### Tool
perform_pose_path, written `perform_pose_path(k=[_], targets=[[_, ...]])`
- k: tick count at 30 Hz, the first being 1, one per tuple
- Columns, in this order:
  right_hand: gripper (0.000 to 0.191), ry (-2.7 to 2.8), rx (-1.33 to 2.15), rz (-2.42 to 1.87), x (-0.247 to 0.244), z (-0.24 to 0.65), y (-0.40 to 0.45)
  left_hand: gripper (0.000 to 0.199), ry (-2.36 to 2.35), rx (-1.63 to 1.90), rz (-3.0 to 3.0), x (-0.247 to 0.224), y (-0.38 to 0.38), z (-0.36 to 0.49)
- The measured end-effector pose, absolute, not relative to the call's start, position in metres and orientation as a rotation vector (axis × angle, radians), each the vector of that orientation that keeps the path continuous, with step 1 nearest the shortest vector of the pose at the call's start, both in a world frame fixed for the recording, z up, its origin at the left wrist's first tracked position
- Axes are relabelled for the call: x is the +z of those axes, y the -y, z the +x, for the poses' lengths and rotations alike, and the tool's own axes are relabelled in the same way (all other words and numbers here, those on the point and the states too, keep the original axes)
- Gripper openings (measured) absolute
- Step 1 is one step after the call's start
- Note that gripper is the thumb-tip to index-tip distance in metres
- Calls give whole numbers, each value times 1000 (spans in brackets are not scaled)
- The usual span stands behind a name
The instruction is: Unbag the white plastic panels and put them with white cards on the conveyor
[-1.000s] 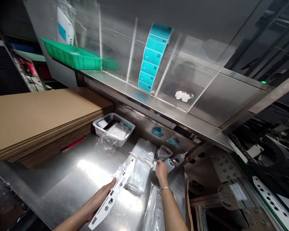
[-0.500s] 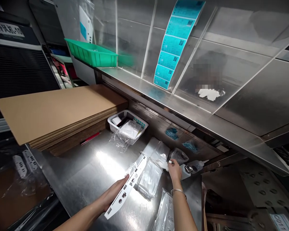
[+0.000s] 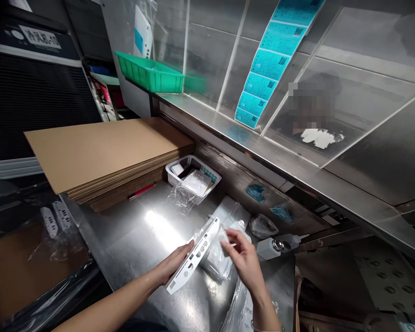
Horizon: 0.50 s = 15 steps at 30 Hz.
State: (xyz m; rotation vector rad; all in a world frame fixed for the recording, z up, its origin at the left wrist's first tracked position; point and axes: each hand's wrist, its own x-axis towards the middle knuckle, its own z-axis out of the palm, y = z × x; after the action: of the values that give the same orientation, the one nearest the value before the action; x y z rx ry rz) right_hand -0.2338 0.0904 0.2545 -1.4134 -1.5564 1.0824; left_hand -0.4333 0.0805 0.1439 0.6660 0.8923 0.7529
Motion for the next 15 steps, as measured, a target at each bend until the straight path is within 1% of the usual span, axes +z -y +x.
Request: perform_pose_path(k=[1,3,7,9,13,15], targets=[[28,1720,1013,-1401,262,-249,-79,52,-888,763,670,143,-80,-433],[24,1974,830,-1315,269,-274,-59,53,-872,782,680,143,-80,-433],[35,2279,610,-1106,265,-300,-39,53,-830,809,706,148,-78,-436],[35,2326,448,-1145,261,-296,-47,50,-817,813,731,152,-75,-439],[25,2178,31,-1406,262,-269,-88,49,-798,794,785,161,-67,-444],[25,2167,-29,-1464,264,-258,-102,49,-780,790,804,165,-65,-445]])
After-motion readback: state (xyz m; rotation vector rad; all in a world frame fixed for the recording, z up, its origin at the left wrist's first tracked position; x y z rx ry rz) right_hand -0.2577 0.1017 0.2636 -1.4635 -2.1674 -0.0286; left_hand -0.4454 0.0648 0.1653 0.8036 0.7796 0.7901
